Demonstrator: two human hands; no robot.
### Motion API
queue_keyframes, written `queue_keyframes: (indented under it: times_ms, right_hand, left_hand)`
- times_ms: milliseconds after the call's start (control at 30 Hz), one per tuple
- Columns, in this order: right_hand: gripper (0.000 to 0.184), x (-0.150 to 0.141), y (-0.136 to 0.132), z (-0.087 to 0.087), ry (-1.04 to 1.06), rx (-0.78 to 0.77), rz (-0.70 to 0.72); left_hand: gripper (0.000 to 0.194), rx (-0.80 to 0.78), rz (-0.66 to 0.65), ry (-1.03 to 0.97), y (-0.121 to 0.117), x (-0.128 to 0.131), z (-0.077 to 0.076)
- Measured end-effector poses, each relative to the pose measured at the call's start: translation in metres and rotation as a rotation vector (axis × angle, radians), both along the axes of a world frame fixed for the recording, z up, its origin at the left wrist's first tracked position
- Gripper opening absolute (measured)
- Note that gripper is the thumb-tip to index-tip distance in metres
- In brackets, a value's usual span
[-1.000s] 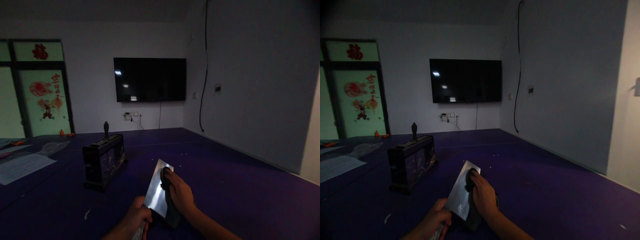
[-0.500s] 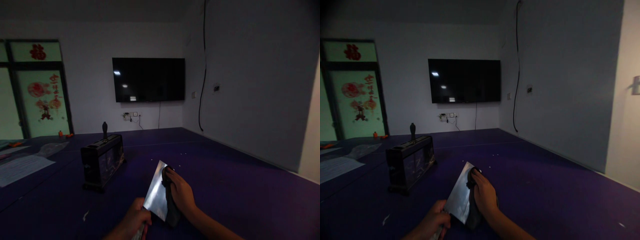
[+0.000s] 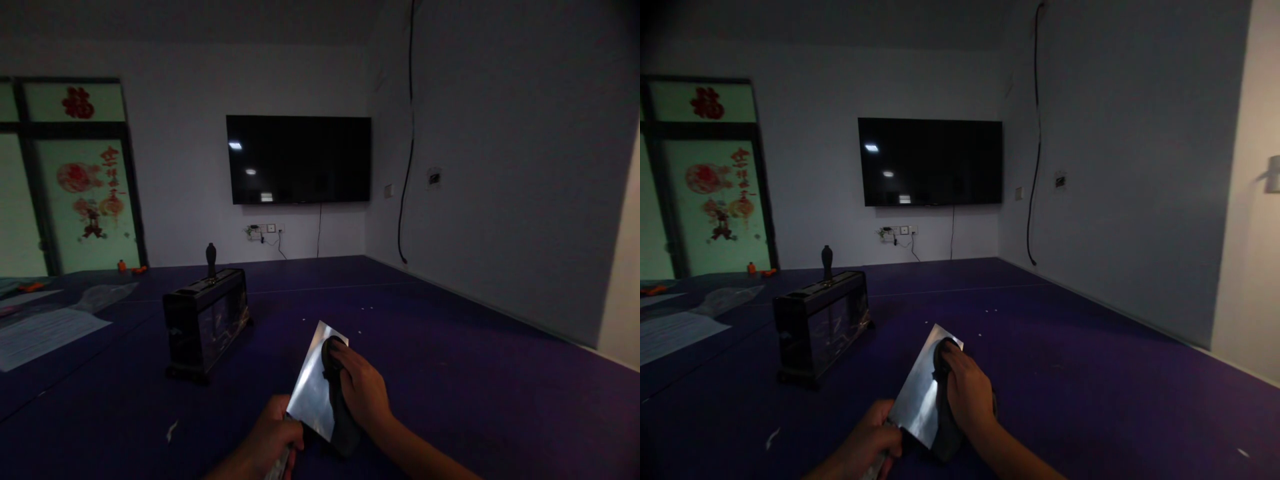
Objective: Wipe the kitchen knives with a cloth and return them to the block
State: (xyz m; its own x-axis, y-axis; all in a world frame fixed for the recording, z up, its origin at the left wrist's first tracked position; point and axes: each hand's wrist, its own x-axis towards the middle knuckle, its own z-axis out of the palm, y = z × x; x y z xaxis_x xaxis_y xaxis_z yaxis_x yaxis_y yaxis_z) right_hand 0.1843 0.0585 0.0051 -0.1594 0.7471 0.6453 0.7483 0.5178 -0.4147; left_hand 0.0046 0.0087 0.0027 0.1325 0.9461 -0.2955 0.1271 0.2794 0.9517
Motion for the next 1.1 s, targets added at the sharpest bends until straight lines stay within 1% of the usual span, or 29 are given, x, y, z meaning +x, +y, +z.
queue_keyframes:
  times_ms: [167, 367, 467, 567, 667, 767, 933, 1100]
  right_hand:
    - [0.049, 0.0017, 0.0057, -0.0038, 0.049, 0.013, -0.054]
    - [0.051, 0.0028, 0.0088, -0.0050, 0.043, 0.006, -0.055]
    - [0.050, 0.0029, 0.0076, -0.0037, 0.041, 0.007, -0.039]
    - [0.048, 0.0024, 0.0049, -0.0018, 0.022, 0.007, -0.020]
    - [0.046, 0.0013, 0.0021, -0.0003, -0.003, 0.015, 0.002]
    - [0.046, 0.0005, 0.0004, 0.0006, -0.025, 0.019, 0.015]
    - [0.046, 0.0008, 0.0011, 0.0009, -0.030, 0.000, -0.040]
    - [0.049, 0.0022, 0.0059, -0.0019, 0.001, -0.005, -0.106]
  left_hand:
    - [0.032, 0.005, -0.030, 0.013, -0.0002, -0.0011, 0.0007]
    - [0.039, -0.013, -0.022, 0.031, -0.0009, -0.0011, -0.0003]
    - [0.035, 0.023, -0.011, -0.014, -0.0031, -0.0004, -0.0014]
    - [0.031, 0.057, -0.041, -0.021, -0.0022, -0.0002, -0.0042]
    - [0.030, 0.052, -0.053, -0.016, 0.0009, -0.0004, -0.0063]
    - [0.029, 0.008, -0.042, -0.018, 0.0023, -0.0002, -0.0053]
    - [0.034, -0.021, -0.017, 0.033, 0.0006, 0.0001, -0.0027]
    - [0.036, 0.031, -0.046, -0.011, 0.0012, -0.0009, -0.0076]
